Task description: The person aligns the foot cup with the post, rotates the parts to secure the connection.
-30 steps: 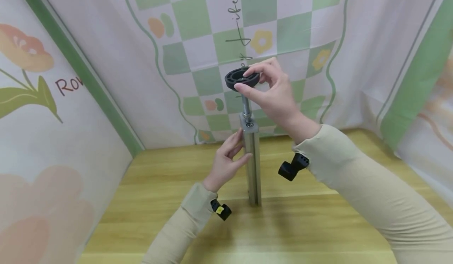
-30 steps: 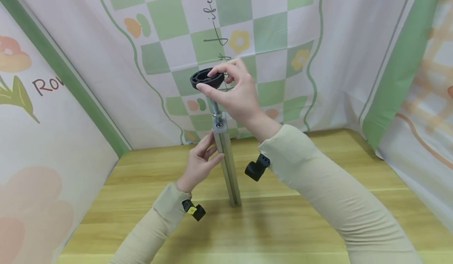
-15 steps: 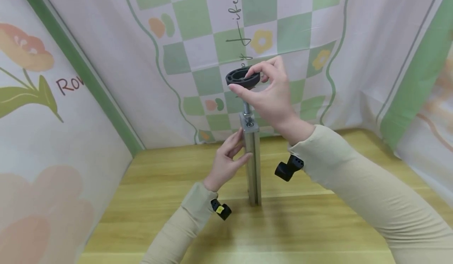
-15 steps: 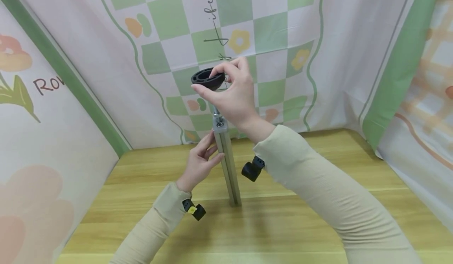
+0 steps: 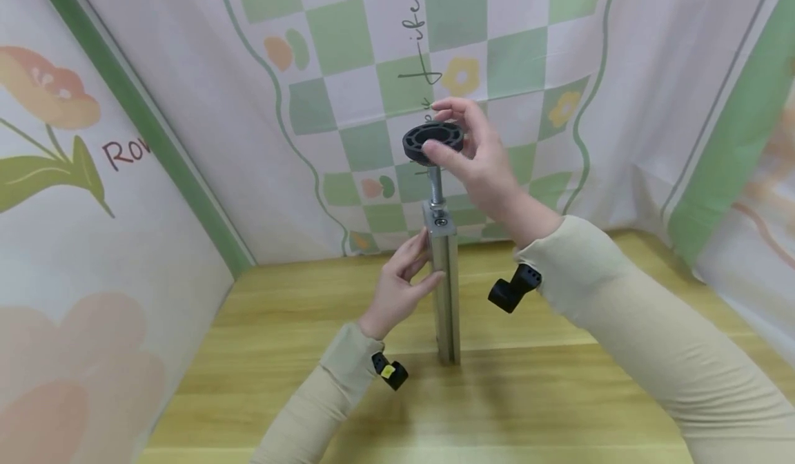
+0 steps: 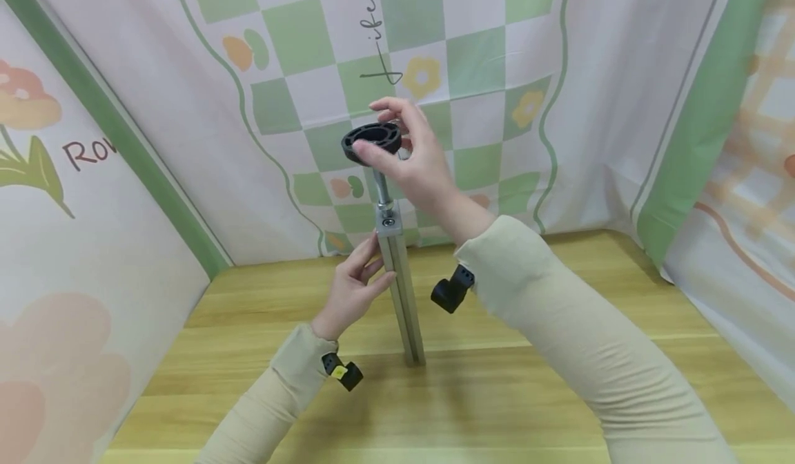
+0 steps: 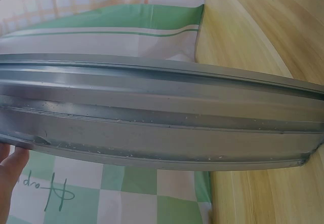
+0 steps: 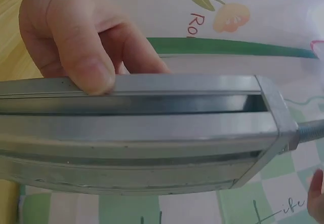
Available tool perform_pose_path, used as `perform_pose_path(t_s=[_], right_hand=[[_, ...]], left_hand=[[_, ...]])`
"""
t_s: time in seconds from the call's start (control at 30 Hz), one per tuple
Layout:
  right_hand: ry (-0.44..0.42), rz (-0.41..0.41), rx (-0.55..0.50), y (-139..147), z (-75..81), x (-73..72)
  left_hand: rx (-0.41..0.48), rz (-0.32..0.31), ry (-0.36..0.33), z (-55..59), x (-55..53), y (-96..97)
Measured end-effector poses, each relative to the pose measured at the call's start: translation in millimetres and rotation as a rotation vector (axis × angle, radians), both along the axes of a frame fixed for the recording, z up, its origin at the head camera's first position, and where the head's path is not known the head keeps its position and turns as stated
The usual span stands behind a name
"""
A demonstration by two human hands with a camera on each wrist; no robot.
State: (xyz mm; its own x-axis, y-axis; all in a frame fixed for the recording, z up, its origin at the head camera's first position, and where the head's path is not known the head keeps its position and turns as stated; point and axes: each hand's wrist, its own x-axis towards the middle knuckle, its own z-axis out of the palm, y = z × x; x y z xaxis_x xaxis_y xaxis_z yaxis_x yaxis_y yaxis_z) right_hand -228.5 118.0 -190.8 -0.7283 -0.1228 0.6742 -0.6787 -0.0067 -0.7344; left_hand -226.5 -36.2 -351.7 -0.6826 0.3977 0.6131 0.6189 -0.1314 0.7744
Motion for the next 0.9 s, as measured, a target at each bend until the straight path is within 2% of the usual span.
perform_pose_path(t_s=[0.1,0.17,0.27,0.37,0.5,0.73,0.9], right_hand=[[-0.064,0.238,-0.114,3.0,0.1,-6.8],[-0.092,0.357,-0.178,4.8,-0.6,-11.6],[-0.133,0.495,-0.24,7.5,-2.8,-16.8],[-0.165,0.596,-0.282,8.4,-5.1,-19.7],[-0.165,0.639,-0.283,6.2,-6.0,-20.8],[-0.14,0.611,-0.258,-0.1,-3.3,-16.4],[-0.124,0.582,-0.237,0.6,-4.9,-18.4]], left_hand=[[0.001,-0.001,-0.009,0.7,0.3,0.6],[0.0,0.0,-0.01,1.0,0.3,1.0],[-0.002,0.001,-0.006,0.4,-0.6,1.1],[-0.006,0.005,0.002,-0.8,-0.8,0.1],[-0.009,0.011,0.012,-1.7,0.1,-0.9],[0.004,0.023,0.034,-0.3,0.2,-0.2],[0.002,0.034,0.039,1.1,0.2,-0.7]])
